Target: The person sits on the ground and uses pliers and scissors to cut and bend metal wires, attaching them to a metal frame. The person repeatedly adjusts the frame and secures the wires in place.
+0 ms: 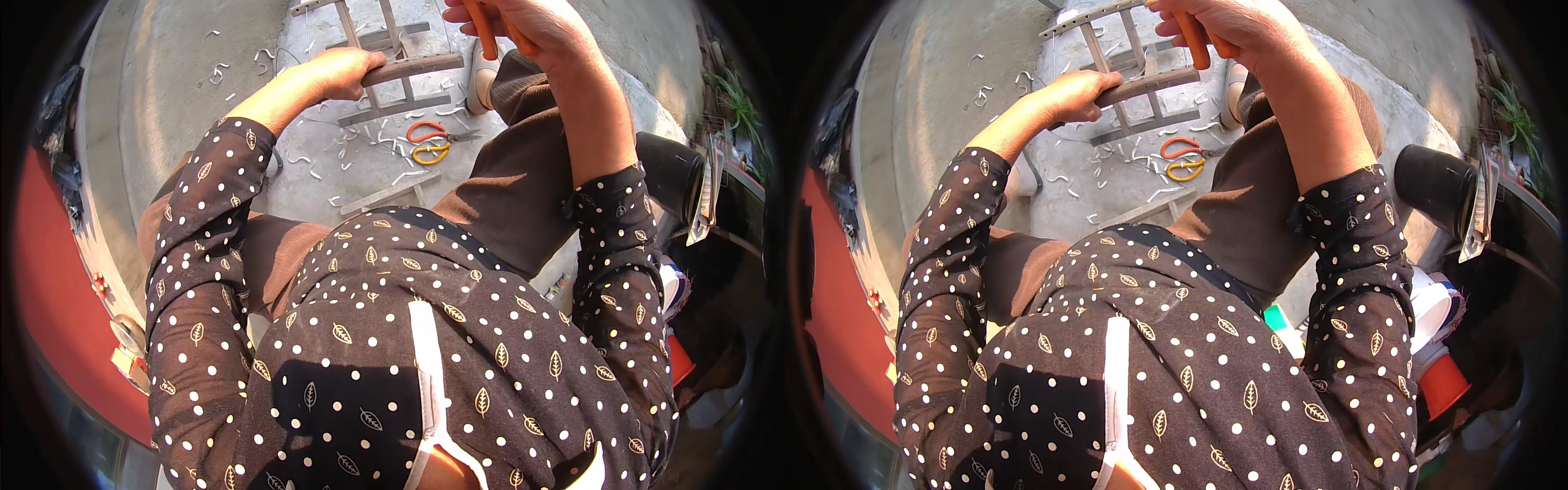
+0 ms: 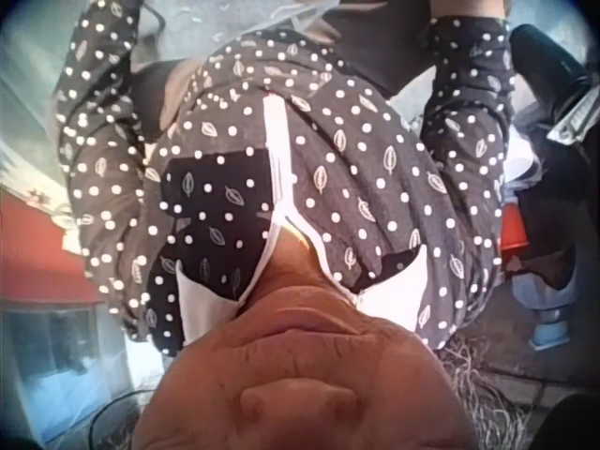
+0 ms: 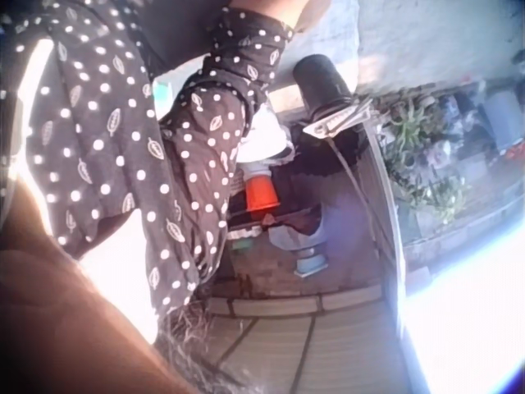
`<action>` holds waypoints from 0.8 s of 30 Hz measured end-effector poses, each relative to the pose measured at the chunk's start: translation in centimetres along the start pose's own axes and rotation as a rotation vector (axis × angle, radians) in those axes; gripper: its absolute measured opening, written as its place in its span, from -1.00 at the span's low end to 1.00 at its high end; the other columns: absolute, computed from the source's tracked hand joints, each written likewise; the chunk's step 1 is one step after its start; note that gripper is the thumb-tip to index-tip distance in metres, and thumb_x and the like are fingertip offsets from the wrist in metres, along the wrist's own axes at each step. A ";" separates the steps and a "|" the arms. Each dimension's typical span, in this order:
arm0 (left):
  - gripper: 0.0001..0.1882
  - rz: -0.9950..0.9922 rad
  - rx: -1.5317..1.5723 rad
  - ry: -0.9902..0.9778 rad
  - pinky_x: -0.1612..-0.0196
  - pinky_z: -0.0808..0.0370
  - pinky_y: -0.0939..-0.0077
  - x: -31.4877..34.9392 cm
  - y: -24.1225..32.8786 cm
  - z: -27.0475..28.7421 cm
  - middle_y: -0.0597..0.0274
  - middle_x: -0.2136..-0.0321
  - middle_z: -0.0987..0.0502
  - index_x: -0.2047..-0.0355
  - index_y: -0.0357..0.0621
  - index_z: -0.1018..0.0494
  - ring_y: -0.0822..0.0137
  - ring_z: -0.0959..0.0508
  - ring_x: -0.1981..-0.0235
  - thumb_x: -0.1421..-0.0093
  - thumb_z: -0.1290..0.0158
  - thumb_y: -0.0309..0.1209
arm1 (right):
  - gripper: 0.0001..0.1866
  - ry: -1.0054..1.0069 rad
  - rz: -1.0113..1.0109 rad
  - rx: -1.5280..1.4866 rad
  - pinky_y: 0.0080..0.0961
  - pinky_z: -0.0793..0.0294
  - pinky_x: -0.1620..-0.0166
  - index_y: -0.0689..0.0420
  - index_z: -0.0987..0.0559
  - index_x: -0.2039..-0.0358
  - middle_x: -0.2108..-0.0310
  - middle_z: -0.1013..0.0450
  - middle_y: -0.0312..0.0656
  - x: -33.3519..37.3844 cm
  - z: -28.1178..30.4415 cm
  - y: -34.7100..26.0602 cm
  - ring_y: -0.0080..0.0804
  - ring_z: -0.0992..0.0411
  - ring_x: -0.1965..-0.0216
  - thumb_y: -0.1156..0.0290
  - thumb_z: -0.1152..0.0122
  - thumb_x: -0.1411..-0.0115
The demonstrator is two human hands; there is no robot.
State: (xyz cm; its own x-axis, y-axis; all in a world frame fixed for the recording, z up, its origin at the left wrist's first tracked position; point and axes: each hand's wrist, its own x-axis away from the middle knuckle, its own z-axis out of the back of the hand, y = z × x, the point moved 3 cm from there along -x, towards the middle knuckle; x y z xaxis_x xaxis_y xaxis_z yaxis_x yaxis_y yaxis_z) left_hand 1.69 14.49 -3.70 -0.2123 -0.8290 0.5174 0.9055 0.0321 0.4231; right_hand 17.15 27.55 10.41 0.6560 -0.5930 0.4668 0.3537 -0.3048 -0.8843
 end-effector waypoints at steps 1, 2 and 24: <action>-0.69 -0.014 -0.020 -0.039 0.30 -0.40 0.16 0.3 -0.3 -0.6 0.04 0.46 -0.48 0.33 -0.12 -0.34 -0.01 -0.49 0.32 0.17 -0.04 -0.58 | -0.85 0.005 0.006 -0.026 -0.55 -0.44 0.37 0.24 -0.48 0.46 0.54 -0.42 -0.18 0.1 -0.3 -0.1 -0.43 -0.43 0.44 0.42 -0.18 -0.01; -0.67 -0.028 -0.041 -0.079 0.30 -0.39 0.16 0.6 -0.5 -1.2 0.02 0.48 -0.47 0.32 -0.13 -0.32 -0.03 -0.48 0.34 0.18 -0.03 -0.58 | -0.85 0.004 0.006 -0.013 -0.55 -0.44 0.36 0.24 -0.48 0.46 0.54 -0.42 -0.18 0.1 -0.2 0.0 -0.43 -0.43 0.43 0.42 -0.18 -0.01; -0.55 0.443 0.309 0.842 0.05 -0.35 0.24 9.0 -4.6 -10.2 0.10 0.23 -0.45 0.15 -0.15 -0.40 0.11 -0.44 0.14 0.16 -0.10 -0.48 | -0.80 -0.477 -0.057 1.002 -0.50 -0.33 0.44 0.21 -0.51 0.39 0.63 -0.37 -0.27 1.8 -1.7 7.5 -0.53 -0.31 0.56 0.36 -0.11 -0.02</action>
State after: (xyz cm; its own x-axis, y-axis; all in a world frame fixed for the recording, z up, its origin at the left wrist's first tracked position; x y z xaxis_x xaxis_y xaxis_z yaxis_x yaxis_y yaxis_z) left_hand -0.64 1.17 -8.57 0.5593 -0.8284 0.0300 0.6795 0.4788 0.5559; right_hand 19.87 22.96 4.58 0.7346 -0.1840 0.6530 0.6292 0.5450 -0.5542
